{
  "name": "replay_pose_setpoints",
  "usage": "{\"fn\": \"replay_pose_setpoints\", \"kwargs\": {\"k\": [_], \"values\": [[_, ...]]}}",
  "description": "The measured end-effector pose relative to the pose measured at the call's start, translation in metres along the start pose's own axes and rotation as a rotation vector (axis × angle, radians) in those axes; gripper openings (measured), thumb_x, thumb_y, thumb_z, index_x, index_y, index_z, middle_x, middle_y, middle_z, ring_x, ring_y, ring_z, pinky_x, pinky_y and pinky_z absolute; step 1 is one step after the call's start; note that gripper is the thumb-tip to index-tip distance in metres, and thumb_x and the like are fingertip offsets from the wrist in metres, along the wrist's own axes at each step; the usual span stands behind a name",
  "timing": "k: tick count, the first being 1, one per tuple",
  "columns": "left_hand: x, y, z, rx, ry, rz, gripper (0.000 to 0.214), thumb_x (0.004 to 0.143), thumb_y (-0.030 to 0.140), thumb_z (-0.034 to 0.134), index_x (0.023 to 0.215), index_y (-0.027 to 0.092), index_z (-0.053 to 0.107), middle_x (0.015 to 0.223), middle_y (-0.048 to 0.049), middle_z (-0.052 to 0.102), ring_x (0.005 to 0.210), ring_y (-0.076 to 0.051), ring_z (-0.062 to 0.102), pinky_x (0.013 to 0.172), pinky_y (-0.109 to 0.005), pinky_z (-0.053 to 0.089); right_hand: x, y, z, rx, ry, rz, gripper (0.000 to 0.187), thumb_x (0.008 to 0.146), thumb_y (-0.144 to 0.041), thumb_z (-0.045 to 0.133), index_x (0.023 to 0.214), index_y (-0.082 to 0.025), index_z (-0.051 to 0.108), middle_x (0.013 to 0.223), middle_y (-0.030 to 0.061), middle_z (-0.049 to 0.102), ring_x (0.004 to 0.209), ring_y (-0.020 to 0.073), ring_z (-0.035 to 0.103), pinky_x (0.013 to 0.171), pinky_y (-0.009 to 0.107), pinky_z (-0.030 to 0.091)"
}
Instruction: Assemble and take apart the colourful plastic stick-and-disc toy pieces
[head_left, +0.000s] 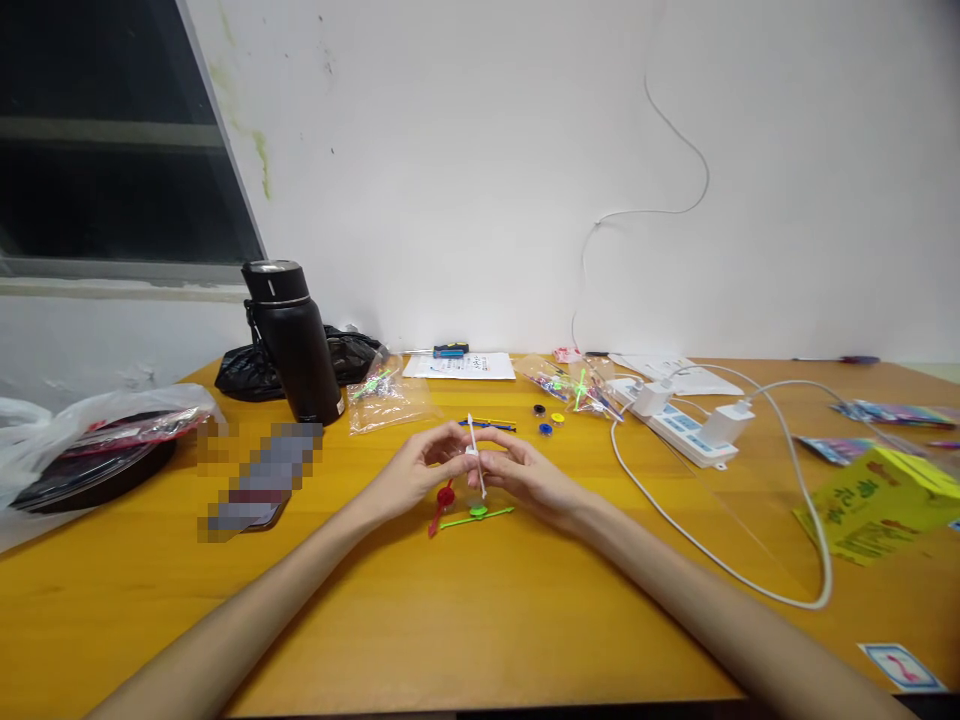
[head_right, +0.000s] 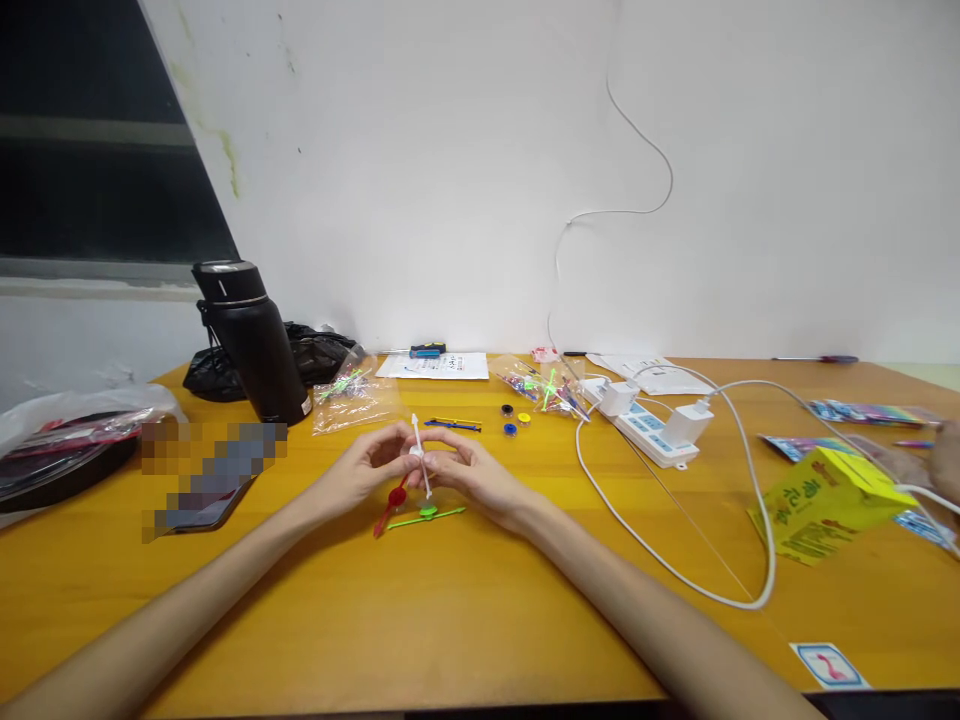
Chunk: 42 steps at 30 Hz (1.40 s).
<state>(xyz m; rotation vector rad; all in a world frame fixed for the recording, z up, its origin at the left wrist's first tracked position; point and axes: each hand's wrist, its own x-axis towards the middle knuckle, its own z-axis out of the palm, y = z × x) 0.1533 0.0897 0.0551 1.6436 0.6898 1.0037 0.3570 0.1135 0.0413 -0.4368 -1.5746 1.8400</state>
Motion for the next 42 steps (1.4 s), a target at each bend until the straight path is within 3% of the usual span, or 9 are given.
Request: {"fn": "replay_pose_setpoints", "kwargs": {"k": [4,11,17,20,25,28,32,38,42], "values": [[0.001,0.001,0.003,-0.011,0.002,0.008,0.024,0.097,0.045,0.058,0.098,0.021,0.053,0.082,-0.0022,0.066,0.074,-0.014,0.06,0.073,-0.029,0.048,-0.001,0.0,0.005,0.132,-0.007,0.003,0.027,0.094,-0.037,0.069,0.117,-0.024,0.06,0.09,0.0011,0.065,0.091,0.0144,0.063,0.088,0.03,0.045],[-0.004,-0.002,0.007,-0.053,0.002,-0.061,0.031,0.096,0.052,0.057,0.1,0.022,0.053,0.082,-0.0019,0.065,0.063,-0.011,0.055,0.059,-0.024,0.043,0.0,0.0,0.013,0.169,0.014,0.063,0.028,0.092,-0.046,0.069,0.104,-0.026,0.055,0.08,-0.0023,0.054,0.083,0.0154,0.059,0.087,0.032,0.045],[-0.008,-0.006,0.006,-0.081,-0.028,-0.1,0.033,0.098,0.054,0.052,0.099,0.021,0.052,0.074,0.0012,0.055,0.058,-0.011,0.053,0.052,-0.021,0.043,0.001,0.002,0.01,0.128,0.039,0.079,0.034,0.088,-0.052,0.071,0.091,-0.024,0.051,0.072,-0.0035,0.042,0.07,0.0147,0.047,0.076,0.03,0.044],[-0.005,-0.006,0.0,-0.079,-0.024,-0.077,0.031,0.099,0.051,0.05,0.096,0.02,0.052,0.076,0.0018,0.054,0.059,-0.011,0.054,0.058,-0.025,0.049,0.002,-0.002,0.002,0.106,0.09,0.029,0.033,0.088,-0.05,0.072,0.087,-0.022,0.054,0.07,-0.0037,0.039,0.065,0.0132,0.038,0.069,0.028,0.04],[0.001,-0.011,-0.006,-0.238,0.032,-0.133,0.017,0.094,0.033,0.055,0.105,0.022,0.057,0.086,-0.0002,0.055,0.062,-0.011,0.053,0.062,-0.028,0.051,0.007,-0.006,-0.011,-0.127,0.189,-0.098,0.032,0.092,-0.048,0.067,0.107,-0.02,0.064,0.076,-0.0016,0.051,0.07,0.0135,0.047,0.073,0.028,0.041],[0.004,-0.016,-0.007,-0.323,0.038,-0.184,0.022,0.087,0.023,0.056,0.109,0.021,0.06,0.086,-0.0001,0.053,0.058,-0.008,0.043,0.052,-0.021,0.039,0.007,-0.002,-0.014,-0.359,0.257,-0.174,0.032,0.093,-0.048,0.065,0.108,-0.02,0.062,0.079,-0.0003,0.061,0.074,0.0147,0.054,0.076,0.03,0.043],[0.004,-0.018,-0.007,-0.223,0.049,-0.189,0.018,0.092,0.035,0.06,0.102,0.019,0.058,0.07,0.0058,0.039,0.052,-0.006,0.025,0.047,-0.019,0.02,0.005,0.001,-0.01,-0.521,0.283,-0.214,0.025,0.097,-0.045,0.06,0.101,-0.02,0.059,0.082,0.0017,0.067,0.079,0.0167,0.062,0.076,0.03,0.045],[0.002,-0.014,-0.007,0.062,0.099,-0.085,0.032,0.094,0.051,0.058,0.088,0.02,0.058,0.064,0.0052,0.038,0.053,-0.009,0.031,0.048,-0.022,0.024,0.002,0.001,-0.006,-0.602,0.224,-0.198,0.023,0.099,-0.043,0.058,0.106,-0.021,0.061,0.09,0.0035,0.068,0.084,0.0175,0.065,0.078,0.031,0.049],[0.004,-0.016,-0.013,0.131,0.212,-0.076,0.033,0.093,0.052,0.059,0.089,0.02,0.059,0.064,0.0053,0.038,0.052,-0.01,0.032,0.047,-0.023,0.021,0.004,0.004,-0.015,-0.621,0.314,-0.218,0.027,0.097,-0.043,0.06,0.114,-0.021,0.058,0.092,0.0033,0.068,0.083,0.0172,0.064,0.077,0.031,0.049]]}}
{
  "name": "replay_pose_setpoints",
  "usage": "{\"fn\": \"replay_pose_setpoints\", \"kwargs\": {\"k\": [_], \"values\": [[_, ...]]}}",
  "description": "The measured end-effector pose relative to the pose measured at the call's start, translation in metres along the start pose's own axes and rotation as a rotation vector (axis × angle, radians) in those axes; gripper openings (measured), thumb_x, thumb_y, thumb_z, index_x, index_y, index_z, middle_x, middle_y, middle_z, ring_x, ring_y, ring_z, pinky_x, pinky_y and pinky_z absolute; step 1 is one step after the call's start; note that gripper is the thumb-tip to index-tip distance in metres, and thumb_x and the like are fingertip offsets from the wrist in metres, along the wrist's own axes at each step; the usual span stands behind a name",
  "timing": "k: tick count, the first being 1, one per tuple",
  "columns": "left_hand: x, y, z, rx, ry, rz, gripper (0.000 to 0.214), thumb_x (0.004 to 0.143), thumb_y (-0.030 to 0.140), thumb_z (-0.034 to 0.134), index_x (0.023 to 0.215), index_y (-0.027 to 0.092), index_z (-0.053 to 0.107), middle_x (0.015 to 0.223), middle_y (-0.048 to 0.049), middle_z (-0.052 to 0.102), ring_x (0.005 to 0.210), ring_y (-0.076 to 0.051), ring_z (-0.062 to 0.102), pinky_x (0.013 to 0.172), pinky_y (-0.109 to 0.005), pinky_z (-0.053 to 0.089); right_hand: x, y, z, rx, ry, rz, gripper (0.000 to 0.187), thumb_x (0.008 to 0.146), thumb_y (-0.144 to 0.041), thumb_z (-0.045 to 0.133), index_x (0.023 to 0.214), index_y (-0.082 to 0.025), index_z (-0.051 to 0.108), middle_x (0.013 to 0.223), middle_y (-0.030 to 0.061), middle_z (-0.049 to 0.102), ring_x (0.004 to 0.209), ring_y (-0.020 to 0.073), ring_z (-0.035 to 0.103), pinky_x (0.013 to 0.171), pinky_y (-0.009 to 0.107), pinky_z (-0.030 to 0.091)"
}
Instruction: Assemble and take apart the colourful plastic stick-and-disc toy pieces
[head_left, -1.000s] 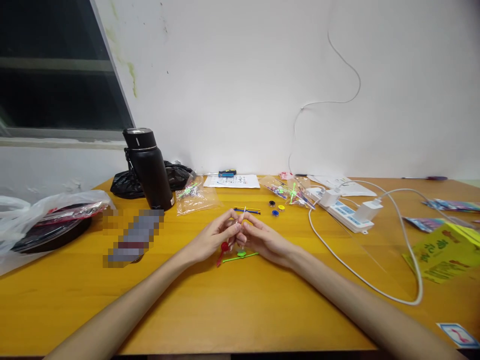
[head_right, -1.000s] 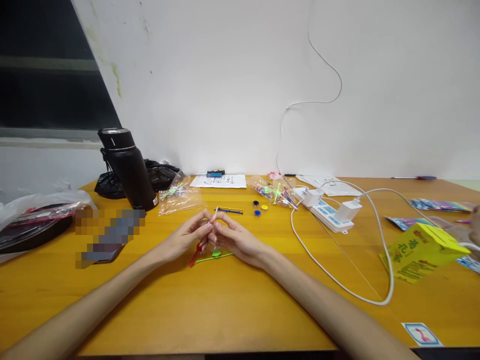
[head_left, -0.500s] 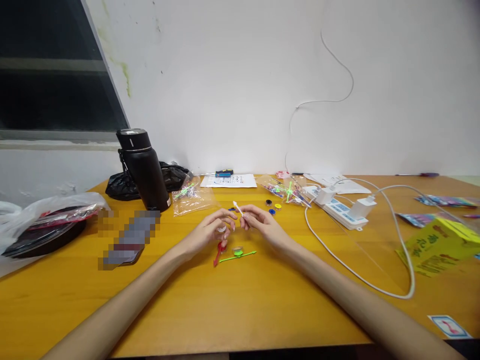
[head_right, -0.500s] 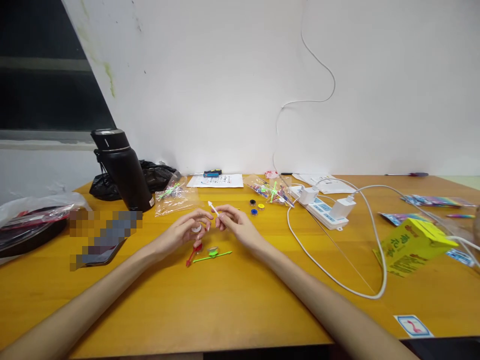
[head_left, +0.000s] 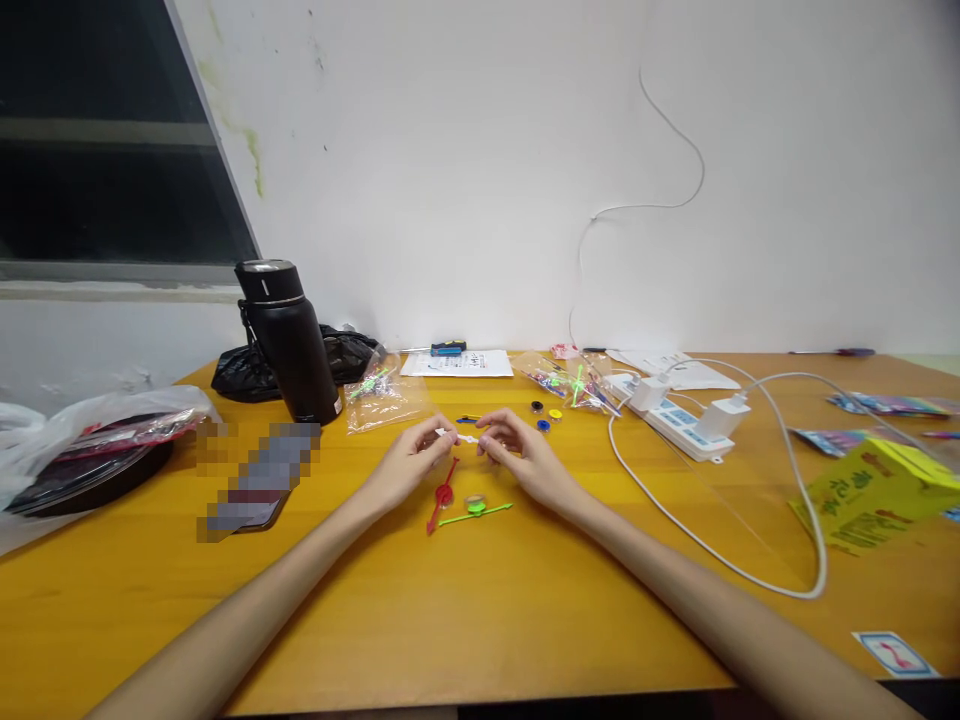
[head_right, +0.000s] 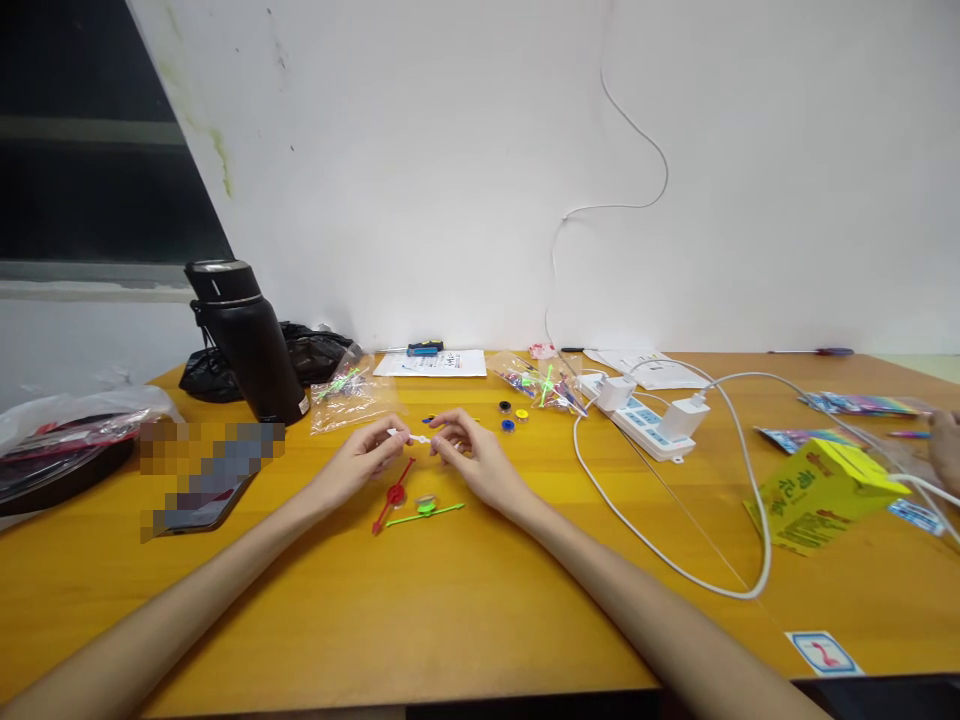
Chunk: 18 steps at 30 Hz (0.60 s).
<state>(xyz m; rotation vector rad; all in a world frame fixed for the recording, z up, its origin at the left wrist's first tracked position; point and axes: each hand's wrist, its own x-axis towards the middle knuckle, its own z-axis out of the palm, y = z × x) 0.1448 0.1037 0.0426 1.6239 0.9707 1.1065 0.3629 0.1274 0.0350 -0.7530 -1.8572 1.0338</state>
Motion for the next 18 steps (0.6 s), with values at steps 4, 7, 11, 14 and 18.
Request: {"fn": "replay_pose_setpoints", "kwargs": {"k": [4,7,11,14,18], "values": [[0.005,-0.003,-0.007,-0.017,0.096,0.007,0.033,0.092,0.052,0.06,0.09,0.019,0.058,0.062,0.0069,0.036,0.052,-0.009,0.03,0.047,-0.021,0.022,0.004,0.007,-0.006,-0.075,0.108,-0.03,0.026,0.095,-0.044,0.063,0.107,-0.021,0.061,0.095,0.0043,0.067,0.087,0.0179,0.063,0.08,0.031,0.049],[0.008,-0.004,-0.009,-0.03,0.116,0.003,0.033,0.092,0.052,0.061,0.091,0.019,0.058,0.062,0.0073,0.035,0.051,-0.009,0.028,0.047,-0.021,0.021,0.005,0.007,-0.01,-0.164,0.148,-0.091,0.023,0.095,-0.043,0.063,0.104,-0.021,0.064,0.096,0.0053,0.068,0.087,0.0192,0.064,0.08,0.032,0.05],[0.007,-0.002,-0.008,-0.021,0.104,0.011,0.035,0.092,0.054,0.06,0.091,0.019,0.059,0.061,0.0071,0.036,0.051,-0.009,0.029,0.048,-0.022,0.021,0.006,0.003,-0.016,-0.315,0.163,-0.176,0.022,0.096,-0.042,0.061,0.103,-0.022,0.067,0.09,0.0049,0.069,0.08,0.02,0.063,0.077,0.034,0.049],[0.005,0.0,-0.006,0.018,0.082,0.009,0.036,0.093,0.054,0.058,0.091,0.018,0.06,0.061,0.0067,0.035,0.052,-0.01,0.03,0.048,-0.022,0.022,0.006,0.001,-0.02,-0.361,0.161,-0.192,0.024,0.097,-0.044,0.059,0.097,-0.022,0.069,0.086,0.0046,0.069,0.077,0.0202,0.062,0.075,0.033,0.048],[0.004,0.0,-0.006,0.021,0.06,0.007,0.036,0.094,0.054,0.055,0.094,0.018,0.06,0.063,0.0062,0.036,0.053,-0.01,0.031,0.049,-0.023,0.021,0.007,0.0,-0.021,-0.271,0.178,-0.116,0.029,0.096,-0.047,0.059,0.091,-0.021,0.069,0.084,0.0047,0.069,0.076,0.0202,0.062,0.073,0.032,0.047]]}}
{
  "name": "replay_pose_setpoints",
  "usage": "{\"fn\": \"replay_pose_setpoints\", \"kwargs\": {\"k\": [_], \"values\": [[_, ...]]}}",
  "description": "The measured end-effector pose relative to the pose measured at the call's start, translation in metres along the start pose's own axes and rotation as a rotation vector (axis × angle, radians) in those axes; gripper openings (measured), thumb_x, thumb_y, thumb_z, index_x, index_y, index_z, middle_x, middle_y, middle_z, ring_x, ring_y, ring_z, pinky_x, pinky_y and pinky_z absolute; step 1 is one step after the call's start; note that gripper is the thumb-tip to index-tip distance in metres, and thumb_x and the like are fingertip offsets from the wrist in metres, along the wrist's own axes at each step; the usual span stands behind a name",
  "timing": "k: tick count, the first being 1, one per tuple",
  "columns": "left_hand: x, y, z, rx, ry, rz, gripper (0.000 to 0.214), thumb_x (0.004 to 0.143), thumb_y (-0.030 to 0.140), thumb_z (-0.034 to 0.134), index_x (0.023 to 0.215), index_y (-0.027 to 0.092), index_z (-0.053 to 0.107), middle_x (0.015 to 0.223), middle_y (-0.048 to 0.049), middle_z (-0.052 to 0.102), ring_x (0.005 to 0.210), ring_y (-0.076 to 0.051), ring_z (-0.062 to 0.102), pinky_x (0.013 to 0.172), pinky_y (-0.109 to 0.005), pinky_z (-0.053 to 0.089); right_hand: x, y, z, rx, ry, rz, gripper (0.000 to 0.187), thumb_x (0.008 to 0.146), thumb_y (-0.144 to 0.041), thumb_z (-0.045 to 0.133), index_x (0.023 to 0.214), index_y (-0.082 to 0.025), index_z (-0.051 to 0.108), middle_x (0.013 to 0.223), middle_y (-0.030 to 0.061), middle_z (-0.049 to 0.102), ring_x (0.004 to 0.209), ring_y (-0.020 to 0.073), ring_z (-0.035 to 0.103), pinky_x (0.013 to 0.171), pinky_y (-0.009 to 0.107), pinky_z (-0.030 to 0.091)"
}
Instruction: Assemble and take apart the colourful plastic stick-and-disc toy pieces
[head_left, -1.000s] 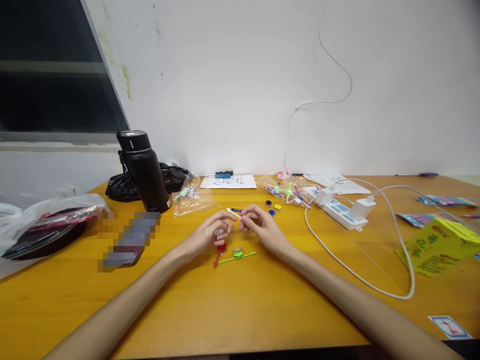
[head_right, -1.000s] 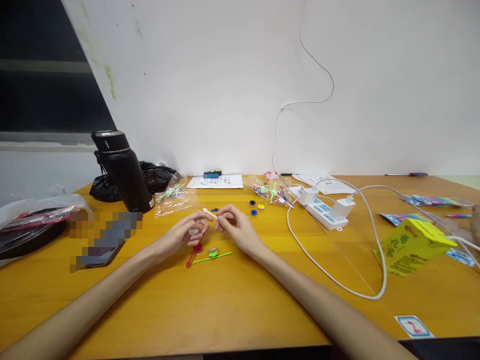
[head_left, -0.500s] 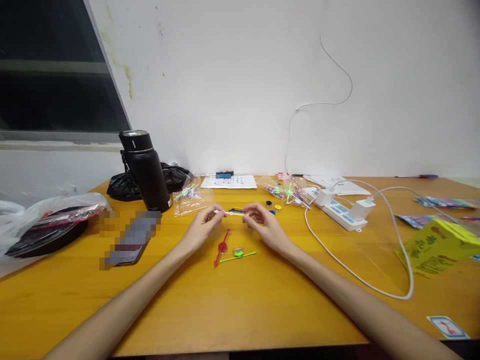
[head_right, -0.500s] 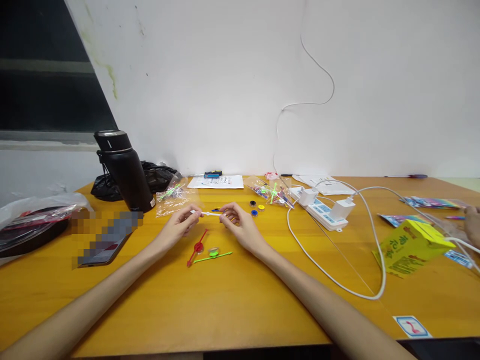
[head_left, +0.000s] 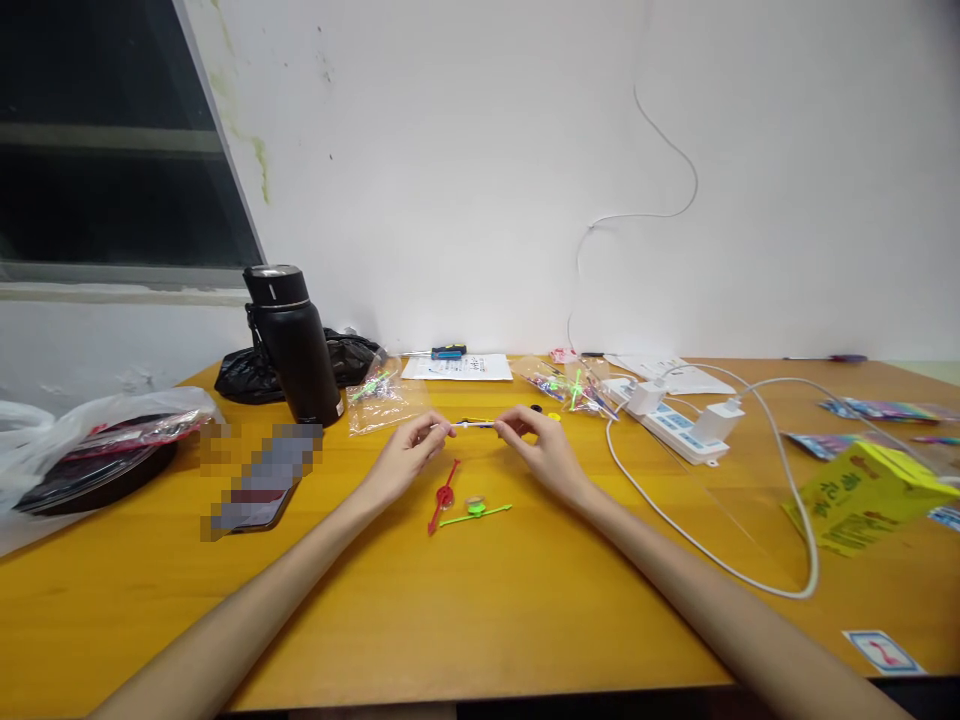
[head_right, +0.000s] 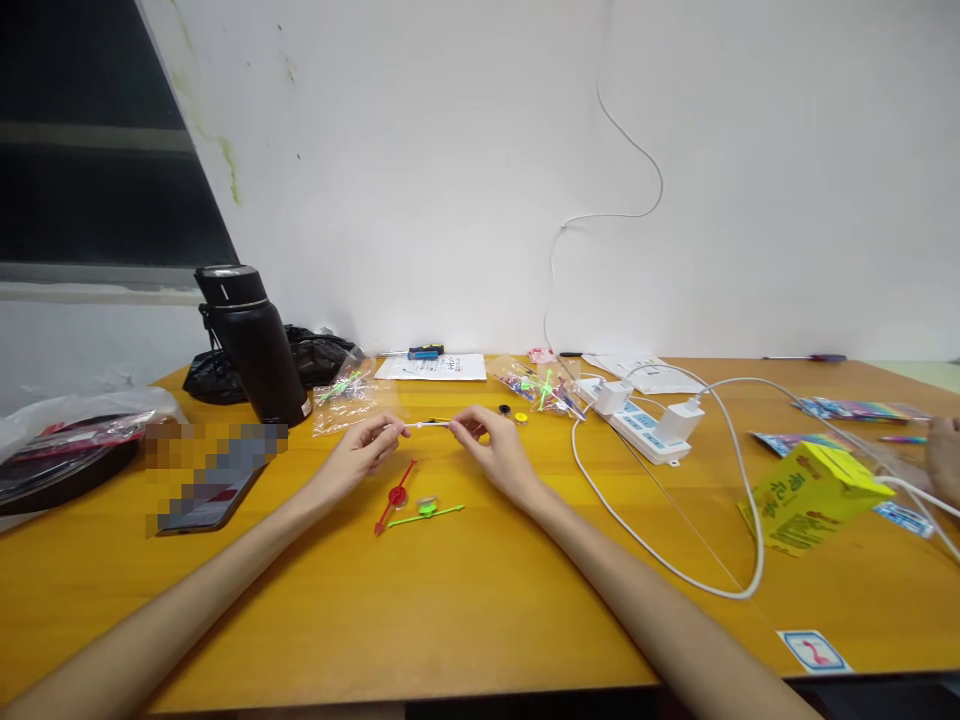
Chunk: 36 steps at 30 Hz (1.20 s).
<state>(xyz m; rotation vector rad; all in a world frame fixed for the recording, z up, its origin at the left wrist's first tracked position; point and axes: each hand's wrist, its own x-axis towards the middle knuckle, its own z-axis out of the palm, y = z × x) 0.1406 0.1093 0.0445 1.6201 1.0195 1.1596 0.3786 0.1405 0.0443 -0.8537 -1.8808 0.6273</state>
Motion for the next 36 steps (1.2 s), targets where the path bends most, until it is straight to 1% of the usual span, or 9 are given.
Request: {"fn": "replay_pose_setpoints", "kwargs": {"k": [3,6,15,18,22,27,32,36], "values": [[0.0009,-0.0027,-0.0012,-0.018,-0.017,-0.002,0.034,0.095,0.053,0.055,0.097,0.018,0.059,0.064,0.0061,0.037,0.054,-0.01,0.03,0.05,-0.023,0.022,0.0009,0.0006,-0.0007,0.098,0.074,0.072,0.031,0.096,-0.049,0.06,0.089,-0.02,0.066,0.08,0.0036,0.067,0.073,0.0182,0.06,0.07,0.03,0.047],[0.0011,-0.0047,-0.0018,0.007,-0.034,-0.01,0.033,0.096,0.051,0.055,0.098,0.019,0.06,0.063,0.0059,0.038,0.054,-0.011,0.031,0.051,-0.023,0.022,0.0021,0.0017,-0.003,0.139,0.139,0.082,0.031,0.095,-0.05,0.062,0.088,-0.02,0.065,0.077,0.0025,0.063,0.069,0.0165,0.057,0.067,0.029,0.045],[-0.0015,-0.0019,-0.0009,0.039,-0.035,-0.017,0.035,0.095,0.052,0.055,0.098,0.019,0.061,0.064,0.0053,0.038,0.058,-0.013,0.035,0.054,-0.025,0.024,0.0042,-0.0006,-0.0053,0.231,0.173,0.08,0.029,0.095,-0.048,0.063,0.087,-0.02,0.063,0.073,0.0008,0.06,0.065,0.0148,0.054,0.064,0.028,0.044],[-0.0012,-0.0029,-0.0016,0.055,-0.036,-0.02,0.035,0.095,0.052,0.053,0.099,0.018,0.061,0.065,0.0053,0.038,0.058,-0.013,0.035,0.054,-0.025,0.024,0.005,0.0005,-0.0058,0.252,0.208,0.083,0.029,0.094,-0.048,0.064,0.088,-0.02,0.063,0.072,0.0002,0.06,0.063,0.0141,0.054,0.062,0.027,0.045],[-0.0011,-0.0043,-0.0017,0.074,-0.044,-0.031,0.034,0.096,0.051,0.052,0.099,0.018,0.059,0.066,0.0054,0.038,0.06,-0.013,0.035,0.055,-0.024,0.024,0.0056,0.0014,-0.0078,0.237,0.241,0.079,0.027,0.091,-0.047,0.068,0.088,-0.02,0.069,0.073,0.0014,0.065,0.065,0.0145,0.059,0.064,0.027,0.049],[-0.0014,-0.0039,-0.0006,0.087,-0.046,-0.037,0.034,0.096,0.051,0.051,0.099,0.018,0.059,0.066,0.0052,0.038,0.059,-0.013,0.035,0.055,-0.024,0.025,0.0053,0.0017,-0.0075,0.257,0.253,0.08,0.024,0.085,-0.044,0.075,0.089,-0.02,0.077,0.084,0.0054,0.076,0.074,0.0191,0.07,0.075,0.033,0.058],[-0.0021,-0.0026,0.0,0.085,-0.056,-0.038,0.035,0.095,0.053,0.052,0.098,0.018,0.059,0.065,0.0053,0.037,0.059,-0.012,0.035,0.055,-0.024,0.024,0.0075,0.0053,-0.0071,0.337,0.282,0.102,0.024,0.079,-0.042,0.081,0.092,-0.021,0.079,0.087,0.0056,0.079,0.08,0.0212,0.075,0.082,0.037,0.061],[-0.0019,-0.0025,0.0002,0.082,-0.056,-0.032,0.037,0.094,0.054,0.052,0.097,0.018,0.06,0.065,0.0053,0.037,0.058,-0.012,0.035,0.055,-0.025,0.024,0.0093,0.0072,-0.0093,0.349,0.297,0.111,0.025,0.079,-0.041,0.081,0.092,-0.02,0.078,0.087,0.0062,0.079,0.079,0.0215,0.076,0.08,0.037,0.062]]}}
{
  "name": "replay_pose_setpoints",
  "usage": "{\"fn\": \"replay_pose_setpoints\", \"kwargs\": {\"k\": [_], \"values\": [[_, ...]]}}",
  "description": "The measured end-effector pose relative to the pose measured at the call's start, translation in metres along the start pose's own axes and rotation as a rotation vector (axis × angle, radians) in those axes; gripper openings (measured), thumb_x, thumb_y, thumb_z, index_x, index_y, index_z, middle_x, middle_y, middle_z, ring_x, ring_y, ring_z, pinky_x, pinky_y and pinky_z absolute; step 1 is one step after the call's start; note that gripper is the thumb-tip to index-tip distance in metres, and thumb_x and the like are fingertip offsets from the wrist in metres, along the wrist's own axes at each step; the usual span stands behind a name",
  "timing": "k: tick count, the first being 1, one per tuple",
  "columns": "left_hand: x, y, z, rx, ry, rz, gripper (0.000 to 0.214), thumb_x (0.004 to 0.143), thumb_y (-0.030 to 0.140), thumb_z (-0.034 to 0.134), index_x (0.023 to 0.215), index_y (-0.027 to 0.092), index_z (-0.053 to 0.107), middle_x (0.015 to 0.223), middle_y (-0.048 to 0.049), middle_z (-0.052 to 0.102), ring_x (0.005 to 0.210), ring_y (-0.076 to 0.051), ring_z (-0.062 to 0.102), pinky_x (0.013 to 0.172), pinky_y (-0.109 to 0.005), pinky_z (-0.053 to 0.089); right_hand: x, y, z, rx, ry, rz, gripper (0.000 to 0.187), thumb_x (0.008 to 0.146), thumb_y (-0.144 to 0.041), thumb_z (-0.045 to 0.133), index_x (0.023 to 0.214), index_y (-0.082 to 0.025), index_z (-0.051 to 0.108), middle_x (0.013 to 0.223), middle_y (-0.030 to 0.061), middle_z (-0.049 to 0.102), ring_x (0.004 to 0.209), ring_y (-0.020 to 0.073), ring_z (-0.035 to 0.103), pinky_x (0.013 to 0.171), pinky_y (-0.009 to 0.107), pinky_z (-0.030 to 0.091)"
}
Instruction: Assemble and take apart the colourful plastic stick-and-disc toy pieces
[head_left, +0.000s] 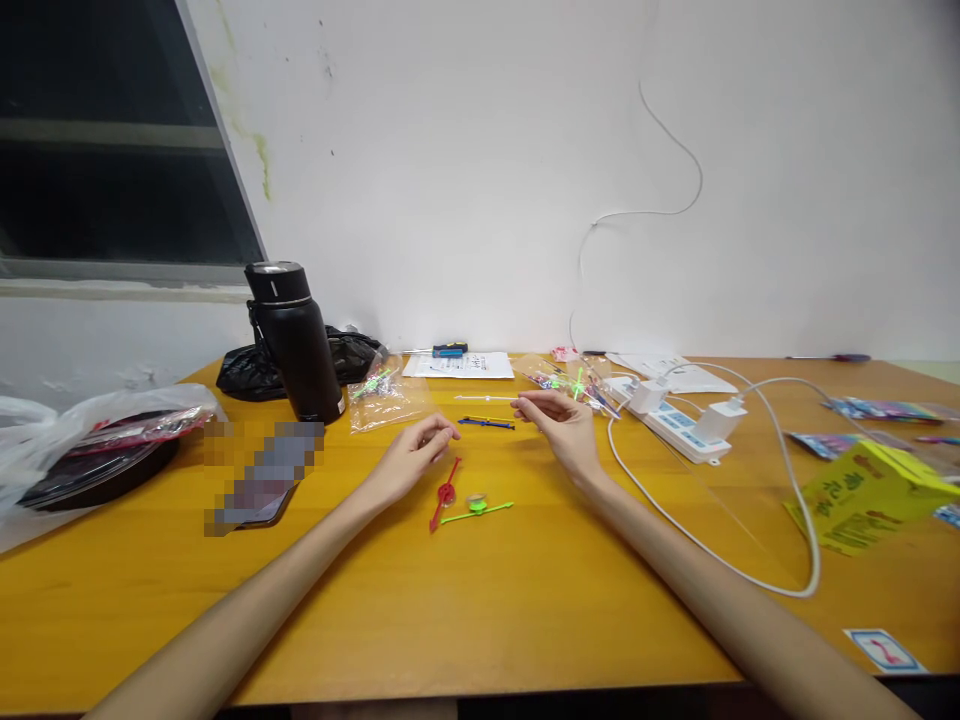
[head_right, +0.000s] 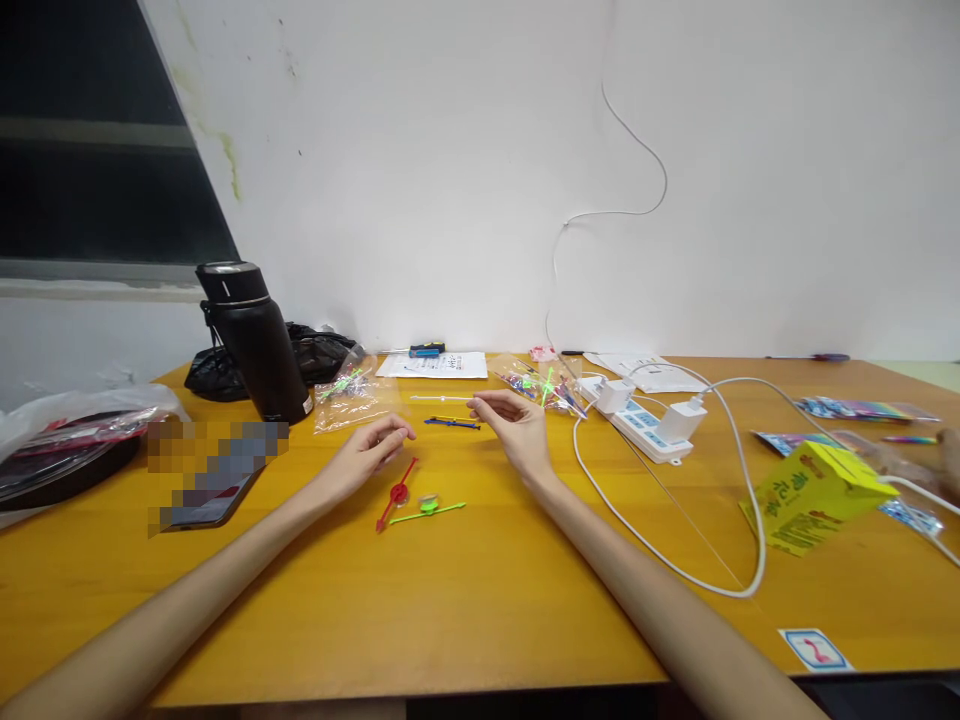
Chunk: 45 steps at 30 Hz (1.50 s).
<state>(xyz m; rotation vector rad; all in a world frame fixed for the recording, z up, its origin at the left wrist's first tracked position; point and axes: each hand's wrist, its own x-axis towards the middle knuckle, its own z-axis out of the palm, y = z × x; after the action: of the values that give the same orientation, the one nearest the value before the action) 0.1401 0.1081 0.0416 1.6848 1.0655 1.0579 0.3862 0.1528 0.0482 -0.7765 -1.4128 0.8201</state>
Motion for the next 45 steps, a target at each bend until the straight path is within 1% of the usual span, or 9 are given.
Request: {"fn": "replay_pose_setpoints", "kwargs": {"k": [4,9,13,19,25,30,36,42,45], "values": [[0.0,-0.001,0.0,0.007,-0.006,-0.002,0.034,0.096,0.051,0.052,0.098,0.018,0.06,0.065,0.0053,0.037,0.058,-0.012,0.035,0.054,-0.024,0.024,0.0,0.002,-0.004,-0.087,-0.038,-0.017,0.024,0.083,-0.042,0.077,0.092,-0.019,0.075,0.087,0.0068,0.079,0.079,0.0221,0.076,0.078,0.036,0.062],[0.001,-0.002,0.0,0.024,-0.007,0.001,0.033,0.097,0.05,0.051,0.099,0.018,0.06,0.068,0.0045,0.04,0.06,-0.012,0.036,0.053,-0.023,0.024,-0.002,0.014,-0.01,-0.46,-0.193,-0.125,0.013,0.09,-0.033,0.068,0.09,-0.02,0.072,0.084,0.0042,0.077,0.076,0.0198,0.074,0.076,0.033,0.059],[0.001,-0.003,0.001,0.012,-0.011,0.004,0.035,0.096,0.051,0.051,0.099,0.017,0.06,0.066,0.0047,0.039,0.059,-0.012,0.036,0.052,-0.023,0.024,-0.002,0.026,-0.013,-0.711,-0.312,-0.111,0.007,0.09,-0.023,0.064,0.089,-0.021,0.07,0.079,0.0023,0.075,0.071,0.018,0.07,0.069,0.029,0.054],[0.001,-0.005,0.004,-0.004,-0.007,0.008,0.036,0.095,0.052,0.053,0.097,0.018,0.061,0.066,0.0041,0.04,0.057,-0.012,0.037,0.049,-0.023,0.024,0.002,0.035,-0.018,-0.881,-0.322,-0.157,0.008,0.088,-0.014,0.061,0.088,-0.019,0.067,0.081,0.0028,0.072,0.073,0.0166,0.067,0.069,0.027,0.048],[0.002,-0.007,0.004,-0.008,-0.019,0.0,0.033,0.095,0.05,0.054,0.097,0.018,0.06,0.065,0.0051,0.037,0.055,-0.011,0.033,0.048,-0.022,0.022,0.001,0.036,-0.017,-0.936,-0.319,-0.189,0.012,0.09,-0.013,0.06,0.098,-0.019,0.066,0.089,0.004,0.069,0.078,0.0171,0.064,0.07,0.027,0.047],[0.001,-0.007,0.004,-0.017,-0.026,-0.004,0.032,0.096,0.049,0.052,0.098,0.018,0.06,0.065,0.0051,0.037,0.056,-0.011,0.034,0.048,-0.022,0.022,-0.003,0.034,-0.012,-0.954,-0.383,-0.284,0.009,0.094,-0.02,0.06,0.094,-0.02,0.069,0.101,0.007,0.065,0.096,0.0208,0.062,0.086,0.033,0.049],[0.001,-0.007,0.006,-0.034,-0.026,-0.022,0.03,0.095,0.047,0.053,0.097,0.019,0.061,0.065,0.0046,0.039,0.056,-0.011,0.035,0.049,-0.023,0.022,-0.005,0.039,-0.01,-0.959,-0.424,-0.294,0.019,0.098,-0.021,0.053,0.107,-0.019,0.07,0.104,0.0089,0.062,0.102,0.0236,0.06,0.095,0.039,0.05],[0.005,-0.013,0.008,-0.356,0.017,-0.072,0.019,0.082,0.02,0.055,0.099,0.018,0.062,0.081,0.001,0.053,0.06,-0.01,0.038,0.053,-0.022,0.029,-0.005,0.034,-0.008,-0.911,-0.428,-0.31,0.02,0.099,-0.021,0.051,0.111,-0.02,0.068,0.105,0.009,0.062,0.104,0.0239,0.061,0.095,0.04,0.05],[0.007,-0.015,0.01,-0.497,0.054,-0.081,0.021,0.078,0.017,0.06,0.099,0.016,0.061,0.09,-0.002,0.06,0.065,-0.01,0.046,0.059,-0.023,0.037,-0.009,0.019,-0.001,-0.813,-0.424,-0.345,0.023,0.102,-0.021,0.047,0.115,-0.022,0.066,0.107,0.0085,0.063,0.106,0.023,0.061,0.096,0.038,0.049]]}}
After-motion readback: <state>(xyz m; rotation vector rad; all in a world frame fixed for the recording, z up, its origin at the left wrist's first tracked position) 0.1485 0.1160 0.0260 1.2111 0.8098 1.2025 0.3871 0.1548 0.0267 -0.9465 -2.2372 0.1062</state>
